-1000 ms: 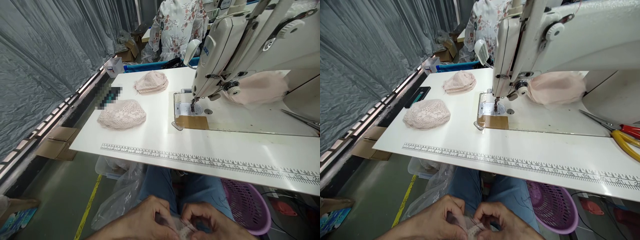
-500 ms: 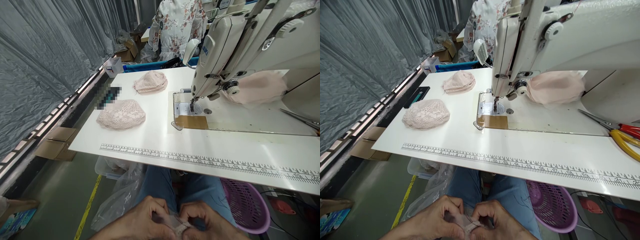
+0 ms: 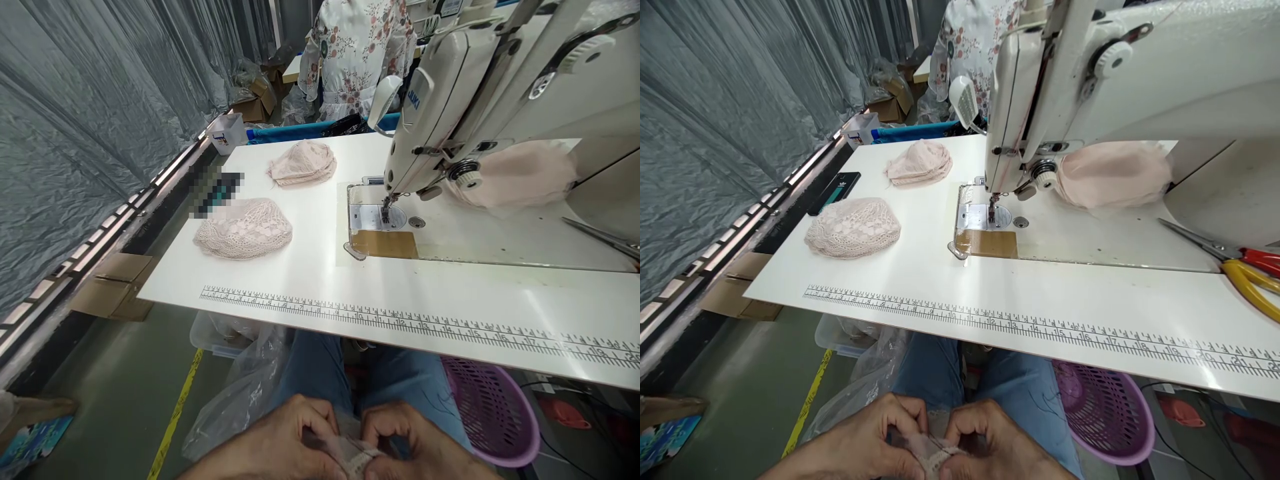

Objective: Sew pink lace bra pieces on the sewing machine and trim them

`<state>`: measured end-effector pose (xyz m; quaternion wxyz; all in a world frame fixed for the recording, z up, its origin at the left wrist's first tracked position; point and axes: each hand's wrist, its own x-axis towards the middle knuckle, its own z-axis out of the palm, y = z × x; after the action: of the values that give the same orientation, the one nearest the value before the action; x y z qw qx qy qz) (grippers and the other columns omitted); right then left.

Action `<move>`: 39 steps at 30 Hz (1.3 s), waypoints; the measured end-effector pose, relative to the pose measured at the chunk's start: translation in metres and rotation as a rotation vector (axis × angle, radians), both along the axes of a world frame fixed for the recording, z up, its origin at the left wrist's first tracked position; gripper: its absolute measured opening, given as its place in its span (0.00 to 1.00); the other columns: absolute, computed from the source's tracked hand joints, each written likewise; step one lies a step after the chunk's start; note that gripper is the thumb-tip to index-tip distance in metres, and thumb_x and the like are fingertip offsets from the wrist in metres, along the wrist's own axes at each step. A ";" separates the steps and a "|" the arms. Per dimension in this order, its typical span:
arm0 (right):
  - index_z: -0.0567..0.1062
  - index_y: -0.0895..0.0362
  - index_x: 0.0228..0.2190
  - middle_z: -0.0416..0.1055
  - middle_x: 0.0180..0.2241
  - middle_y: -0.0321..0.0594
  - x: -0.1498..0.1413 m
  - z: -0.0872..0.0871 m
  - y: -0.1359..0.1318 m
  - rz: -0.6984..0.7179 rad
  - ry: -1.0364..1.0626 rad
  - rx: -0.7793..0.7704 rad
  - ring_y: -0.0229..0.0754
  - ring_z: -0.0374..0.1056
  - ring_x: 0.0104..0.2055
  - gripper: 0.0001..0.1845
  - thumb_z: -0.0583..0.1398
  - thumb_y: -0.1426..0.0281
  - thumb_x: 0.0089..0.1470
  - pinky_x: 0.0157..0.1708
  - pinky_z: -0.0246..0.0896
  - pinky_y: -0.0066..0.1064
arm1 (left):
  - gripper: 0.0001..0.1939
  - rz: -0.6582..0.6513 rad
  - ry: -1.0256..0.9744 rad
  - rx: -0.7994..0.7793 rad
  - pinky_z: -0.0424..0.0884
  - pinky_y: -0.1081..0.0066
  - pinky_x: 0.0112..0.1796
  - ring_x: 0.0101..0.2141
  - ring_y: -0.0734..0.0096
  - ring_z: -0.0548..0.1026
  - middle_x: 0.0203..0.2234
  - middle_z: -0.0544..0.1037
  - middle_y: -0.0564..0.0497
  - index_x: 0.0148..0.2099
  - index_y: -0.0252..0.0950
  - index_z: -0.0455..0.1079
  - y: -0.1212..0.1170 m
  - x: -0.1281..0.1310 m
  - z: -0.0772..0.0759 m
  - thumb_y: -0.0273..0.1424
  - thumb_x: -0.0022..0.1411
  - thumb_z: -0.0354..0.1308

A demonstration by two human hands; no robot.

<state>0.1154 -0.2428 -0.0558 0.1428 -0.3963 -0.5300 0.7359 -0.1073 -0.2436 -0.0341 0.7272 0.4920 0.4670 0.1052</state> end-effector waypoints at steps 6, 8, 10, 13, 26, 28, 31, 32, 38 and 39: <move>0.71 0.55 0.23 0.67 0.26 0.34 -0.003 -0.009 -0.005 -0.070 0.049 0.031 0.37 0.62 0.28 0.21 0.67 0.51 0.42 0.27 0.56 0.26 | 0.13 -0.061 0.016 0.038 0.57 0.77 0.27 0.27 0.77 0.66 0.25 0.69 0.55 0.30 0.38 0.80 -0.001 -0.003 -0.001 0.42 0.46 0.69; 0.71 0.56 0.21 0.65 0.24 0.33 -0.003 -0.008 -0.004 -0.051 0.042 0.046 0.37 0.60 0.26 0.23 0.67 0.49 0.40 0.26 0.55 0.27 | 0.16 -0.082 0.019 0.056 0.56 0.76 0.26 0.26 0.76 0.65 0.23 0.69 0.55 0.29 0.36 0.79 0.000 -0.003 -0.002 0.44 0.47 0.68; 0.71 0.55 0.20 0.65 0.23 0.33 -0.002 -0.003 -0.001 -0.023 0.020 0.026 0.37 0.58 0.26 0.23 0.67 0.48 0.40 0.26 0.54 0.27 | 0.17 -0.094 0.023 0.083 0.56 0.76 0.25 0.25 0.77 0.64 0.22 0.67 0.55 0.28 0.34 0.79 0.001 -0.004 -0.001 0.45 0.48 0.67; 0.73 0.56 0.22 0.65 0.25 0.34 0.001 0.004 0.003 -0.006 -0.012 -0.019 0.37 0.59 0.28 0.22 0.66 0.49 0.42 0.27 0.53 0.27 | 0.17 -0.101 0.018 0.105 0.56 0.76 0.26 0.25 0.77 0.64 0.22 0.67 0.55 0.28 0.35 0.79 0.003 -0.005 0.002 0.45 0.48 0.68; 0.77 0.59 0.22 0.66 0.23 0.35 0.010 0.001 0.012 0.005 0.235 -0.160 0.37 0.59 0.28 0.22 0.65 0.51 0.48 0.29 0.51 0.28 | 0.18 -0.146 -0.085 0.140 0.60 0.78 0.26 0.25 0.78 0.66 0.24 0.71 0.52 0.34 0.33 0.81 0.012 -0.012 0.018 0.44 0.53 0.66; 0.76 0.59 0.22 0.63 0.22 0.34 0.012 -0.002 0.012 -0.002 0.251 -0.209 0.36 0.57 0.26 0.23 0.64 0.50 0.48 0.28 0.50 0.28 | 0.20 -0.155 -0.091 0.128 0.62 0.78 0.27 0.25 0.76 0.68 0.25 0.74 0.50 0.35 0.33 0.81 0.012 -0.012 0.020 0.47 0.55 0.64; 0.74 0.58 0.23 0.61 0.22 0.33 0.015 -0.006 0.012 -0.019 0.221 -0.251 0.35 0.56 0.26 0.23 0.65 0.49 0.47 0.28 0.49 0.27 | 0.26 -0.148 -0.057 0.065 0.64 0.78 0.28 0.25 0.74 0.70 0.26 0.78 0.47 0.39 0.33 0.81 0.012 -0.013 0.020 0.52 0.55 0.61; 0.74 0.58 0.23 0.61 0.22 0.32 0.016 -0.007 0.012 -0.030 0.202 -0.255 0.35 0.55 0.27 0.23 0.65 0.49 0.47 0.28 0.49 0.27 | 0.27 -0.140 -0.042 0.055 0.64 0.78 0.28 0.25 0.73 0.71 0.26 0.79 0.46 0.39 0.32 0.80 0.012 -0.014 0.020 0.53 0.55 0.60; 0.73 0.58 0.22 0.58 0.21 0.31 0.019 -0.010 0.012 0.002 0.157 -0.264 0.35 0.52 0.25 0.26 0.65 0.47 0.44 0.26 0.45 0.27 | 0.32 -0.160 -0.030 0.086 0.68 0.78 0.31 0.28 0.70 0.75 0.29 0.81 0.45 0.41 0.33 0.80 0.012 -0.016 0.018 0.58 0.55 0.56; 0.74 0.58 0.22 0.57 0.21 0.31 0.019 -0.010 0.012 -0.004 0.151 -0.266 0.35 0.52 0.26 0.25 0.65 0.47 0.45 0.27 0.45 0.27 | 0.33 -0.172 -0.028 0.093 0.69 0.78 0.31 0.29 0.70 0.76 0.30 0.81 0.45 0.41 0.33 0.80 0.012 -0.016 0.018 0.59 0.55 0.55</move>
<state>0.1339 -0.2307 -0.0656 0.1299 -0.3566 -0.4147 0.8271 -0.1232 -0.2317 -0.0163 0.7164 0.5618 0.4075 0.0710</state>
